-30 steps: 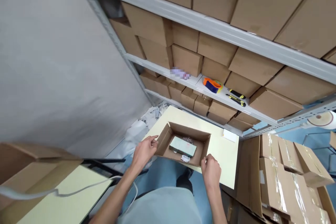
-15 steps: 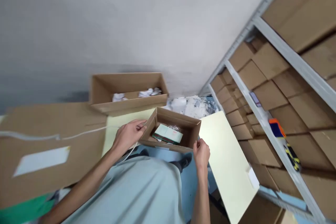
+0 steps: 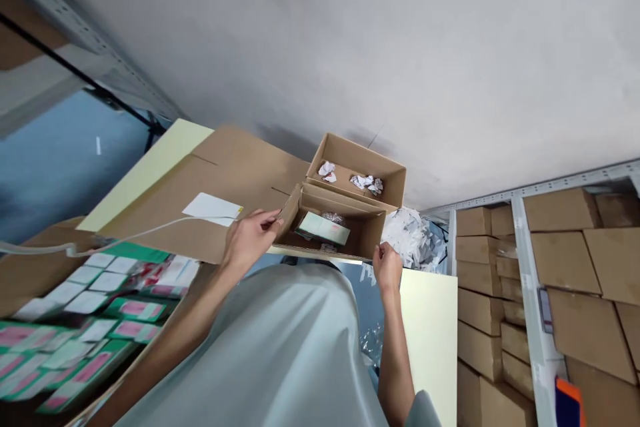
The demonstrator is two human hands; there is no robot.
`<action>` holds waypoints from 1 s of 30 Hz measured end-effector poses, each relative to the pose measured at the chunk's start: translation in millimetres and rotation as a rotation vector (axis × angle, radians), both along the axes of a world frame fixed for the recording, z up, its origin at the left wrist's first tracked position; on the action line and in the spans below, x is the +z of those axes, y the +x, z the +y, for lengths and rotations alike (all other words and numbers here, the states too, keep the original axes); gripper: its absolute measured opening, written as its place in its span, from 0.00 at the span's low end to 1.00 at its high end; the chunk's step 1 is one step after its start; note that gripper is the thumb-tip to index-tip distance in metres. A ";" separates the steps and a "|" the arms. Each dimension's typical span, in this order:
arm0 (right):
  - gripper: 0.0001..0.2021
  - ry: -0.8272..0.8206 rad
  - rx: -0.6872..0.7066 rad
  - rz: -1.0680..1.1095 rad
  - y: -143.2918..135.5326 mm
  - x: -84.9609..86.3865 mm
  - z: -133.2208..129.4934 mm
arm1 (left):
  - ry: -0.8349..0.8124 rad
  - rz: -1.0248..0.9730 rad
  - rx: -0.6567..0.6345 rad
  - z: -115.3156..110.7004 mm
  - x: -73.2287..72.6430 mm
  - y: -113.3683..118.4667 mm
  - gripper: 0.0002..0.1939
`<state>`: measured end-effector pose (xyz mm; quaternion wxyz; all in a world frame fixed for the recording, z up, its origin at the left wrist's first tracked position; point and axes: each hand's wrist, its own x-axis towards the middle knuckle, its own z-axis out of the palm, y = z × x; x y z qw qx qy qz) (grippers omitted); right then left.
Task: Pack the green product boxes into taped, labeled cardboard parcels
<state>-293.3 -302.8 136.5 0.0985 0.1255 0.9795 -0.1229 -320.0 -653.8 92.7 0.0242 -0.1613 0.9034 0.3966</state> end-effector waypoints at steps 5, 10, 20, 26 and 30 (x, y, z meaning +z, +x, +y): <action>0.14 -0.048 0.116 -0.067 -24.2 4.6 18.9 | 0.119 -0.028 0.101 -0.1 -10.1 -1.4 0.24; 0.19 -0.075 0.187 -0.010 -67.7 23.8 33.5 | 0.126 0.025 0.095 18.6 -3.9 -28.2 0.30; 0.13 0.006 0.472 -0.058 -243.5 19.4 -18.0 | -0.052 0.097 -0.188 47.4 -11.6 -96.6 0.26; 0.16 0.269 0.658 -0.432 -327.7 -61.0 -67.1 | -0.095 0.078 -0.169 47.7 -28.6 -99.0 0.23; 0.17 0.355 0.703 -0.555 -352.0 -97.8 -84.1 | -0.102 0.057 -0.152 47.0 -37.2 -101.0 0.23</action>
